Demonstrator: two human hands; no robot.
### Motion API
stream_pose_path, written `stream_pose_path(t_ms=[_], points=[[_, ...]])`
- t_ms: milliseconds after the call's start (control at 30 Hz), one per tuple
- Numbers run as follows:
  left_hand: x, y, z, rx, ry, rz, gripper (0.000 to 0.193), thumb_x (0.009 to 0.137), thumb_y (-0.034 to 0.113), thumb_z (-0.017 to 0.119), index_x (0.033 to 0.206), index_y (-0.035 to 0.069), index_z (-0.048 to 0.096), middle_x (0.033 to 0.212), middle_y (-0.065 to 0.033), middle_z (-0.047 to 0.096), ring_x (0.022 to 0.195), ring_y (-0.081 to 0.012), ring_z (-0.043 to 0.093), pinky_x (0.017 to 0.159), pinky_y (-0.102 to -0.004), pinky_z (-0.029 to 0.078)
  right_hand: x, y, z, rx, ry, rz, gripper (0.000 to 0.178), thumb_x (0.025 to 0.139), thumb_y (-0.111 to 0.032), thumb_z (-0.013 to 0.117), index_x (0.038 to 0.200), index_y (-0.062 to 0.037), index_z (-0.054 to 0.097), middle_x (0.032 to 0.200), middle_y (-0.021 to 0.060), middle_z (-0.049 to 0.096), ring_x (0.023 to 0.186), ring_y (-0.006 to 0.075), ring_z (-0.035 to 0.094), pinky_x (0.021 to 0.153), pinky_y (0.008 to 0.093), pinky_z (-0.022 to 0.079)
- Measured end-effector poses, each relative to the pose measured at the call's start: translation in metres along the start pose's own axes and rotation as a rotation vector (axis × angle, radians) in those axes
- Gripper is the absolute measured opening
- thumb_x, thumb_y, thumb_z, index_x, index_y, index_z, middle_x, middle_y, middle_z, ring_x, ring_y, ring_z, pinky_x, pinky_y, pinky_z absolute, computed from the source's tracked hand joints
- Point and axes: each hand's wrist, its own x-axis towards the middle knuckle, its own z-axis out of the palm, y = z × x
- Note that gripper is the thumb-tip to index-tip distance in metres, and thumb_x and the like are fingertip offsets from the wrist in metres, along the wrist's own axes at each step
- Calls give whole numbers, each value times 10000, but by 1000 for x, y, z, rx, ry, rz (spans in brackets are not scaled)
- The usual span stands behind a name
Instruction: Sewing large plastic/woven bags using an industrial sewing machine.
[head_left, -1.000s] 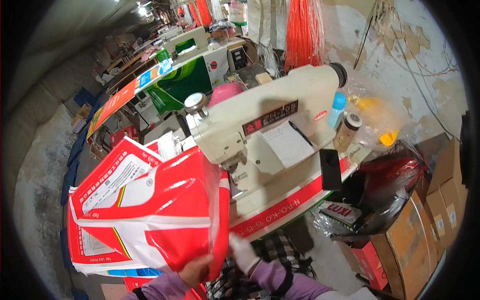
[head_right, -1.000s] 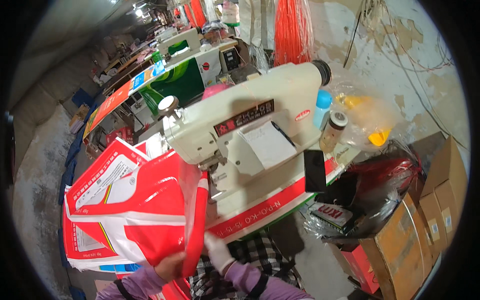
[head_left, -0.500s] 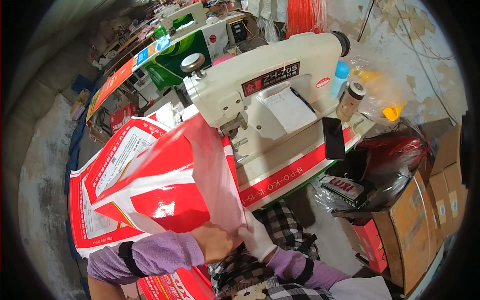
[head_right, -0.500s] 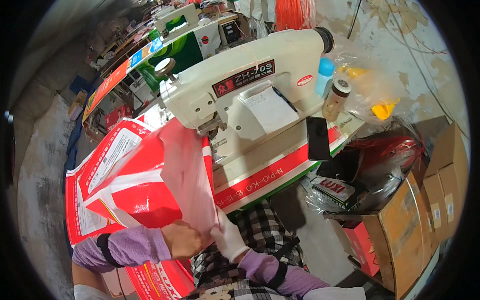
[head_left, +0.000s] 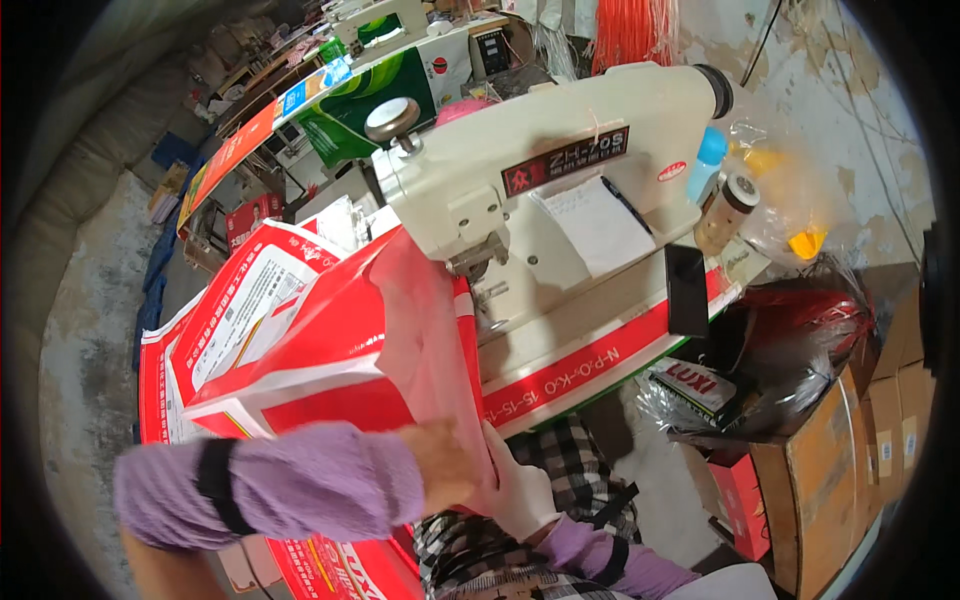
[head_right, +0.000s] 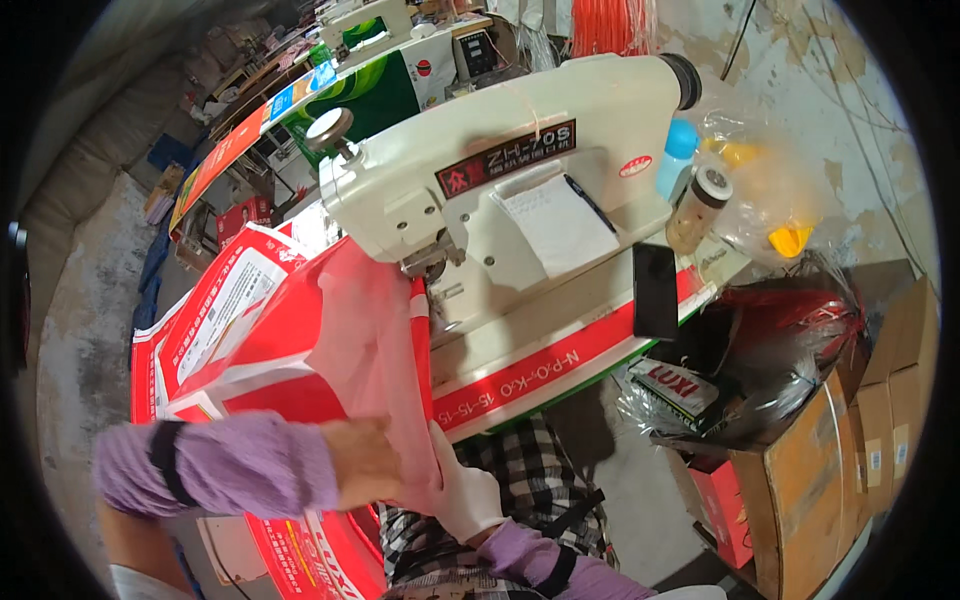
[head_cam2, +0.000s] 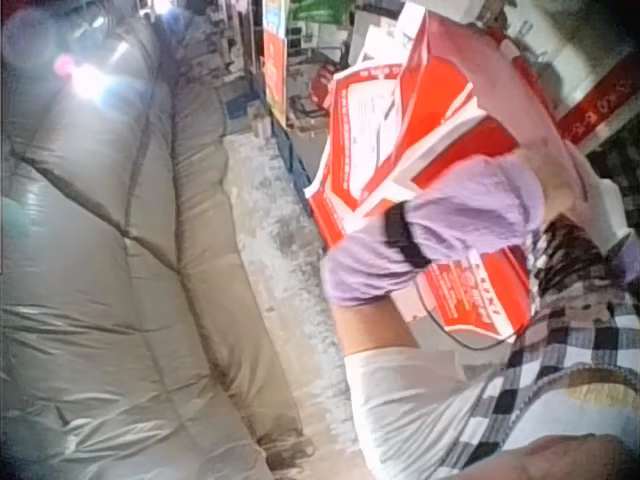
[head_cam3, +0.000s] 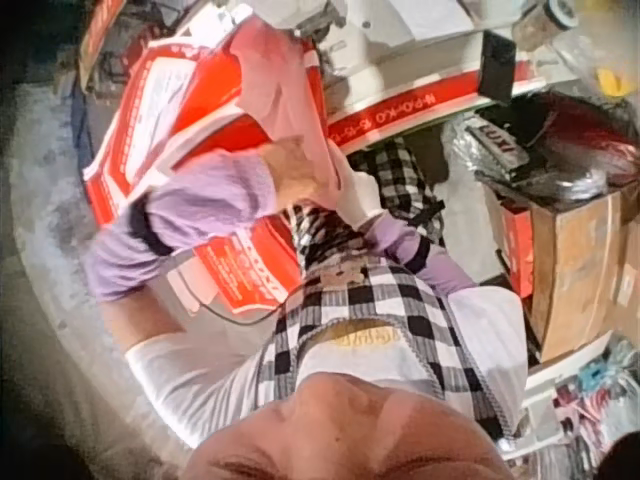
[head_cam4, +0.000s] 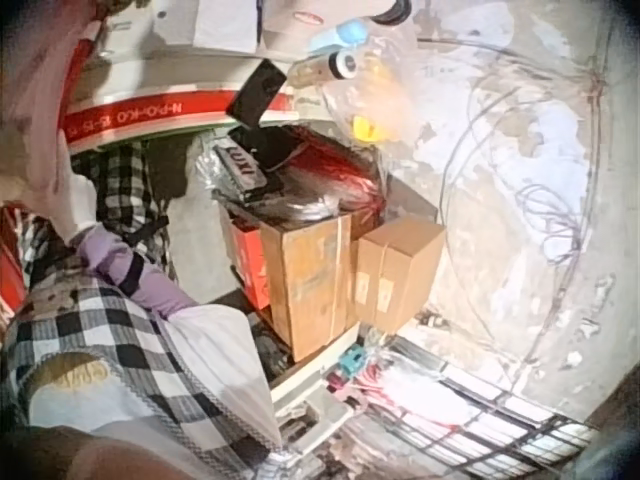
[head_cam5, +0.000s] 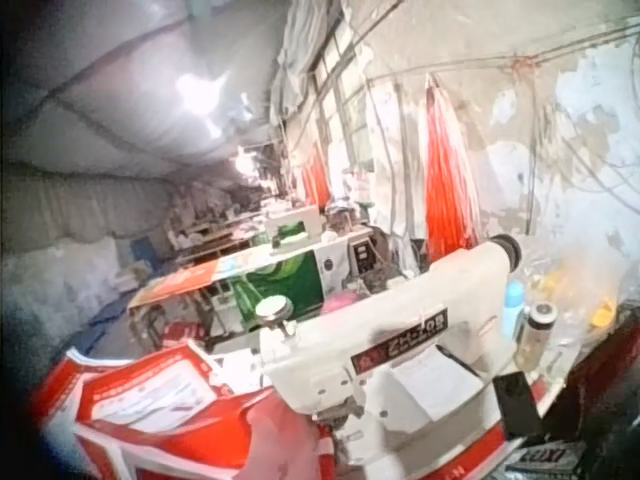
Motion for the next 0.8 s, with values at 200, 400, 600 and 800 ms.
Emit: stream_pose_path(t_ms=[200,400,600,800], points=[[-34,-26,-64,-74,-258,-128,124,800,200,629,899,152,687,869,-76,694,895,-251,664,844,-400,473,127,17,7,-345,193,-278,485,736,-124,580,1221,-125,562,605,155,614,578,344,632,559,457,507],[-42,-51,29,-1132,426,-100,309,958,263,505,1005,7,670,913,-157,682,838,-254,647,796,-392,510,150,67,2,487,-197,-504,166,767,-134,586,888,-44,653,821,184,664,772,333,669,665,458,514],[-18,-70,-23,-123,-42,-474,389,807,448,582,835,73,683,736,-110,669,734,-307,665,637,-444,506,176,-12,-21,-370,62,31,580,869,-232,527,1417,-135,364,895,241,667,827,394,663,740,486,513],[42,35,42,-137,419,-174,118,727,189,612,619,156,642,601,-62,634,591,-225,664,503,-372,503,108,7,0,-265,31,-62,842,834,-226,546,1526,-167,70,743,225,656,692,409,653,641,507,505]])
